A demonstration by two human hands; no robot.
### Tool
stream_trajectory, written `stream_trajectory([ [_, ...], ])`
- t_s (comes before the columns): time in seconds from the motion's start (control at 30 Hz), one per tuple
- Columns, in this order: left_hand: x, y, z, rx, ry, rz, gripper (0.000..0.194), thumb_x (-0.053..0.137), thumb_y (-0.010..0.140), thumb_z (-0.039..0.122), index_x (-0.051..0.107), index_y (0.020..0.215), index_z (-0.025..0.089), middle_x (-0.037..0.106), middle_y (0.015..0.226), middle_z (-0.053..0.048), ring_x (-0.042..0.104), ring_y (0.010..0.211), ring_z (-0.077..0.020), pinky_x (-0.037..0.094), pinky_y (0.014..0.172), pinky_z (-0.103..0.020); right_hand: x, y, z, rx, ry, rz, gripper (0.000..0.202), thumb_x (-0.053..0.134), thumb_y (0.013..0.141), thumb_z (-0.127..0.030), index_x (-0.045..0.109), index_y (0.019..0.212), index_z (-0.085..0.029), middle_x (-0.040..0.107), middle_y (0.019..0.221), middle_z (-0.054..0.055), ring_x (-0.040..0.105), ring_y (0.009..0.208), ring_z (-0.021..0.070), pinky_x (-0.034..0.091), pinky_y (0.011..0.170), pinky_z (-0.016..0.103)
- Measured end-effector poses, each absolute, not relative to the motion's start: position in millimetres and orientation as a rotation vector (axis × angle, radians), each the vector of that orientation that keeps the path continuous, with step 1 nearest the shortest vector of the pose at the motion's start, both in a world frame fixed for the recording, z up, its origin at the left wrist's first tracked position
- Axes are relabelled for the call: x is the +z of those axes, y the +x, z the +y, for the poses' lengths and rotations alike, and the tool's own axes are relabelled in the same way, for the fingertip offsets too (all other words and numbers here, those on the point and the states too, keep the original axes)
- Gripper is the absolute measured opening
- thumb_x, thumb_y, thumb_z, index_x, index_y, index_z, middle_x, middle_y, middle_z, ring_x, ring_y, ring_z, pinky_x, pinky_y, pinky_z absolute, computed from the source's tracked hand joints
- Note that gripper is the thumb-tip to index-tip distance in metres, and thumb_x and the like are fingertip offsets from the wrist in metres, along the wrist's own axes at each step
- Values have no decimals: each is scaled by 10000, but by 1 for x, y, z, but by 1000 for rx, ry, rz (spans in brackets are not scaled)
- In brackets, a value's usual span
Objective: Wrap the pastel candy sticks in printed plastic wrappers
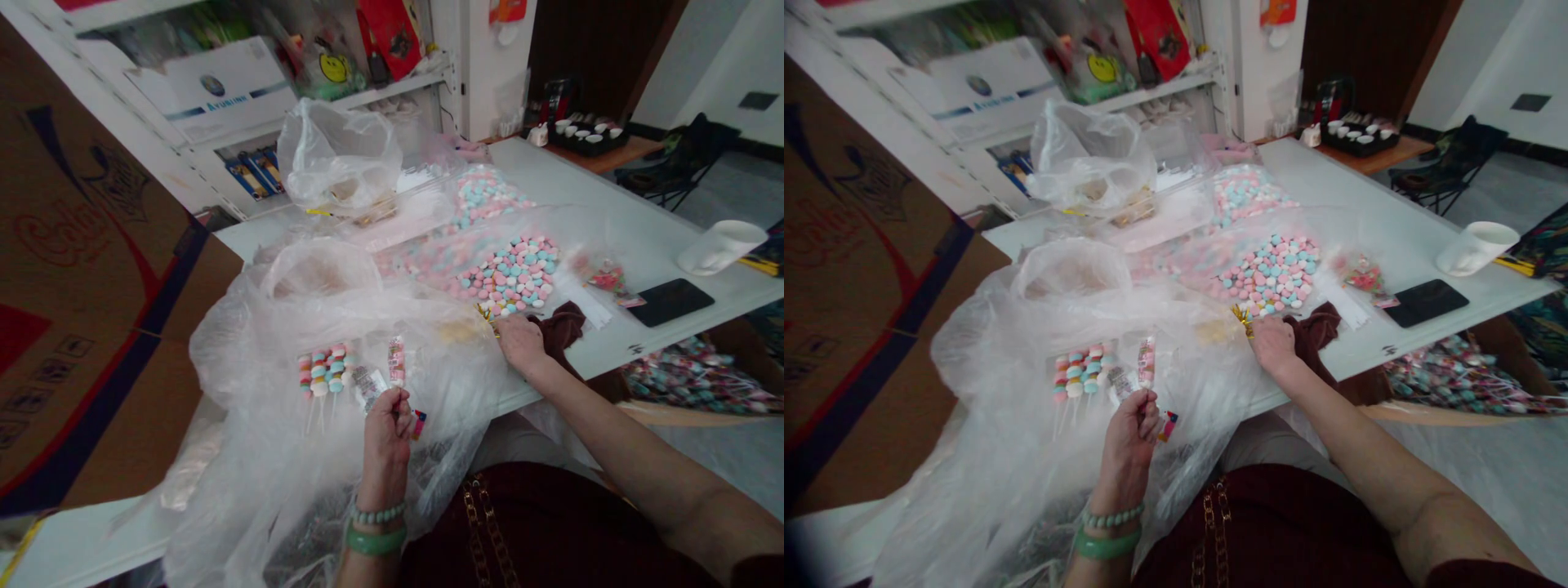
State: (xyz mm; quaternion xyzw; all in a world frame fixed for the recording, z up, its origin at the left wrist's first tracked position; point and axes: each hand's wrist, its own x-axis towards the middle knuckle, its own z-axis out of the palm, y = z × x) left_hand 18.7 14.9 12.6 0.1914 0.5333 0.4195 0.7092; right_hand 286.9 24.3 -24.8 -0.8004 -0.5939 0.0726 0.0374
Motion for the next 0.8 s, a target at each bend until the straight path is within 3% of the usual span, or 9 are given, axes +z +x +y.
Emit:
stream_trajectory([
  [0.27, 5, 4, 17, 949, 408, 1161, 206, 662, 638, 290, 544, 717, 140, 429, 458, 89, 229, 300, -10, 112, 305, -169, -12, 304, 9, 237, -2449, -1789, 221, 453, 820, -144, 674, 832, -145, 659, 764, 107, 592, 793, 223, 359, 675, 292],
  [0.4, 3, 6, 14, 934, 493, 1085, 287, 723, 634, 333, 548, 769, 151, 481, 533, 82, 311, 331, -20, 163, 315, -164, 4, 317, 2, 250, -2404, -1722, 242, 419, 848, -231, 650, 791, -183, 666, 789, 39, 594, 766, 172, 366, 631, 243],
  [0.53, 21, 14, 6, 916, 555, 894, 291, 725, 674, 353, 528, 739, 148, 624, 814, 16, 392, 405, -16, 225, 355, -178, 25, 294, -10, 337, -2085, -1603, 217, 437, 837, -271, 611, 746, -177, 620, 701, -2, 581, 699, 148, 395, 626, 222],
  [0.6, 35, 20, 1, 877, 617, 839, 264, 700, 711, 357, 552, 767, 145, 640, 916, -12, 417, 442, -17, 239, 385, -181, 38, 265, -19, 319, -1847, -1690, 174, 463, 815, -225, 631, 798, -183, 635, 752, 4, 580, 730, 156, 402, 675, 240],
  [0.7, 50, 28, -4, 742, 776, 842, 248, 660, 756, 374, 586, 795, 141, 590, 653, 6, 436, 460, -48, 247, 420, -184, 52, 214, -30, 105, -1676, -2100, 191, 469, 794, -139, 658, 813, -166, 640, 779, 67, 555, 799, 212, 371, 736, 318],
  [0.8, 49, 26, -4, 656, 881, 936, 264, 631, 780, 399, 576, 756, 142, 497, 501, 28, 441, 450, -68, 248, 429, -191, 53, 179, -31, 6, -1577, -2318, 146, 506, 806, -162, 650, 787, -152, 629, 779, 97, 525, 796, 235, 344, 728, 355],
])
